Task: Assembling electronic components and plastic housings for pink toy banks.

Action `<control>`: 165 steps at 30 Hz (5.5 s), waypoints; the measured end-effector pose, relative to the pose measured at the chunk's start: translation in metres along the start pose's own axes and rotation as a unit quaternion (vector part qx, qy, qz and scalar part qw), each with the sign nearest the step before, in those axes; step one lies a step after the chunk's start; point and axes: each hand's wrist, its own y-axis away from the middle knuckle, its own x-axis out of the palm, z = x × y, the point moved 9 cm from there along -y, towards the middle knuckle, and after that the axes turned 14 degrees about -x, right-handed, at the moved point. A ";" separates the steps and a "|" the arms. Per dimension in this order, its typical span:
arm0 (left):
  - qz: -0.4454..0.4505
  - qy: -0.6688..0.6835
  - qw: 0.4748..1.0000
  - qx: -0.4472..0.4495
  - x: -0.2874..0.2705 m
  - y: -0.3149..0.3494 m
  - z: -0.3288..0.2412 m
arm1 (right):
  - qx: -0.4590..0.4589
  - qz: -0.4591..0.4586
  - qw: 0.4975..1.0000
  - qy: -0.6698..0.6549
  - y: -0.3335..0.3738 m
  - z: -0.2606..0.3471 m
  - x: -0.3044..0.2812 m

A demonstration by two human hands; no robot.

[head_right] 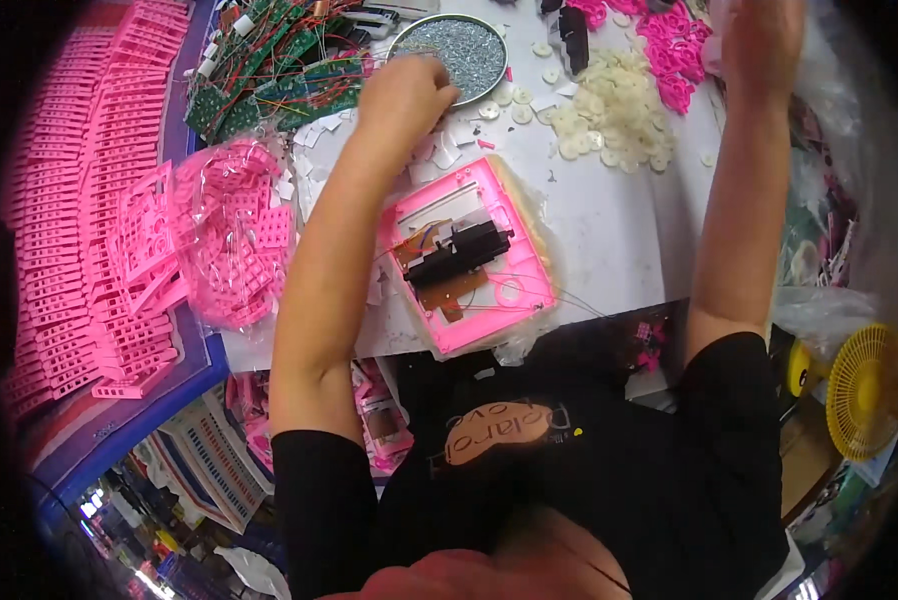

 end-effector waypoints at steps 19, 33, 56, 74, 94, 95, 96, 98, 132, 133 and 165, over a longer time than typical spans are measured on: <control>-0.093 0.146 0.976 0.133 -0.101 0.113 -0.029 | 0.295 0.111 0.776 -0.547 0.087 0.058 0.126; -0.069 0.320 0.945 0.010 -0.083 0.200 0.007 | 0.276 0.195 0.780 -0.526 0.107 0.156 0.142; -0.102 0.218 0.971 0.003 -0.046 0.217 0.026 | 0.209 0.168 0.794 -0.546 0.129 0.149 0.161; -0.108 0.235 0.966 0.010 -0.042 0.219 0.028 | 0.127 0.258 0.812 -0.507 0.125 0.167 0.162; -0.134 0.257 0.957 0.016 -0.048 0.221 0.025 | 0.080 0.262 0.790 -0.548 0.128 0.173 0.174; -0.136 0.256 0.957 0.024 -0.047 0.221 0.024 | 0.083 0.265 0.792 -0.544 0.126 0.172 0.174; -0.139 0.254 0.957 0.028 -0.046 0.222 0.024 | 0.085 0.269 0.792 -0.541 0.126 0.172 0.176; -0.142 0.256 0.956 0.035 -0.047 0.223 0.023 | 0.085 0.268 0.782 -0.556 0.127 0.173 0.178; -0.088 0.160 0.981 -0.065 -0.037 0.221 0.029 | -0.003 0.664 0.748 0.002 0.153 0.110 0.192; -0.090 0.158 0.981 -0.065 -0.038 0.219 0.027 | -0.023 0.647 0.758 -0.077 0.155 0.110 0.187; -0.205 0.101 0.966 0.123 -0.040 0.008 -0.039 | 0.252 0.191 0.916 -0.248 0.064 0.022 0.168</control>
